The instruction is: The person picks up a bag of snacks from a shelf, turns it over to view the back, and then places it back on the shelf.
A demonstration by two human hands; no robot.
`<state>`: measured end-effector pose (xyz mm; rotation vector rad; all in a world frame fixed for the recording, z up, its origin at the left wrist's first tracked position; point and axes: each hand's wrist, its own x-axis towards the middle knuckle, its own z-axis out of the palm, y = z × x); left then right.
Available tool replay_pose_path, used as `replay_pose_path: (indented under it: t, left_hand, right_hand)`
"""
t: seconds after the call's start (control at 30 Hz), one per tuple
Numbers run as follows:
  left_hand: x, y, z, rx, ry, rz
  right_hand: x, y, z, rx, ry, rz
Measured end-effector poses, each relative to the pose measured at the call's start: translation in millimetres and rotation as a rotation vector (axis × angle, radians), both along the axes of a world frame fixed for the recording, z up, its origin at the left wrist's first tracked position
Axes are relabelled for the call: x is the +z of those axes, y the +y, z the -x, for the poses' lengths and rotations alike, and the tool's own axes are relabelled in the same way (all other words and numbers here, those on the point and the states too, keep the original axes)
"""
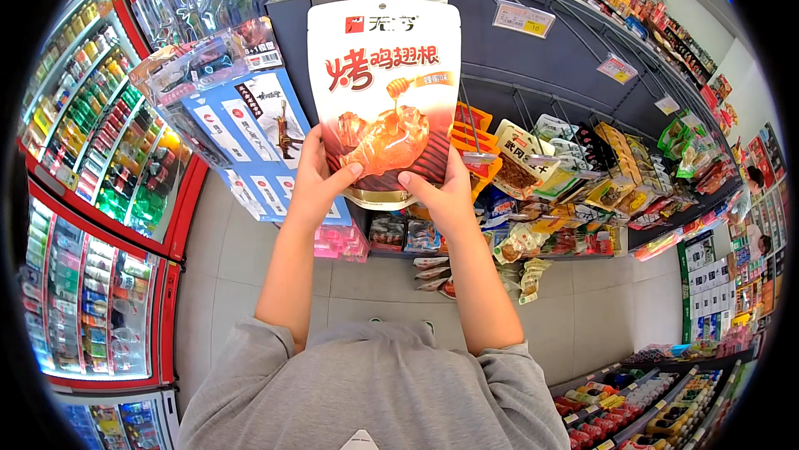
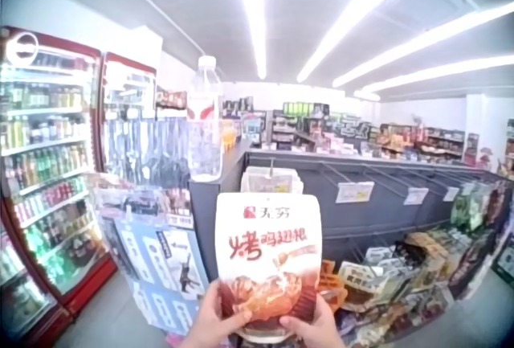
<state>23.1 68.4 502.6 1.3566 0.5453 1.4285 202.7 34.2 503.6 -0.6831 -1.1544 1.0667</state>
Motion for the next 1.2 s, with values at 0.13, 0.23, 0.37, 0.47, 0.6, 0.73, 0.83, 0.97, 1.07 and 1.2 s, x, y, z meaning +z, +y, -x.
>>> replay_pose_path:
  t: [0.13,0.23,0.37,0.47,0.6,0.73,0.83,0.97,1.07,1.2]
  left_hand:
    - [3.0,-10.8,4.7,0.255,0.213,-0.062]
    - [3.9,-20.0,3.2,0.412,0.224,-0.123]
    - [13.4,-38.1,-2.6,0.374,0.277,-0.11]
    - [11.6,-47.0,-10.7,0.23,0.324,-0.144]
    - [-0.8,-45.1,-24.4,0.245,0.414,-0.208]
    - [-1.8,-45.5,-30.7,0.192,0.365,-0.157]
    - [-6.2,-42.7,-32.6,0.156,0.309,-0.152]
    - [-11.0,-41.2,-34.9,0.141,0.242,-0.128]
    - [-9.5,-41.3,-33.9,0.11,0.161,-0.096]
    - [-8.2,-42.3,-32.8,0.103,0.168,-0.069]
  right_hand:
    - [-1.2,-3.8,-2.4,-0.081,-0.015,0.003]
    - [-3.6,-5.5,-5.0,-0.128,-0.039,-0.025]
    - [-5.5,-6.8,-7.7,-0.226,-0.084,-0.047]
    - [-1.5,-7.4,-1.6,-0.291,-0.104,-0.071]
    - [-3.6,-10.7,8.1,-0.363,-0.161,-0.082]
    - [-10.4,-15.1,16.8,-0.366,-0.317,-0.092]
    - [-17.5,-15.9,21.5,-0.307,-0.254,-0.074]
    - [-18.6,-18.2,22.4,-0.447,-0.538,-0.233]
    - [-9.5,-23.8,25.5,-0.436,-0.618,-0.285]
    - [-8.6,-26.4,24.4,-0.388,-0.633,-0.278]
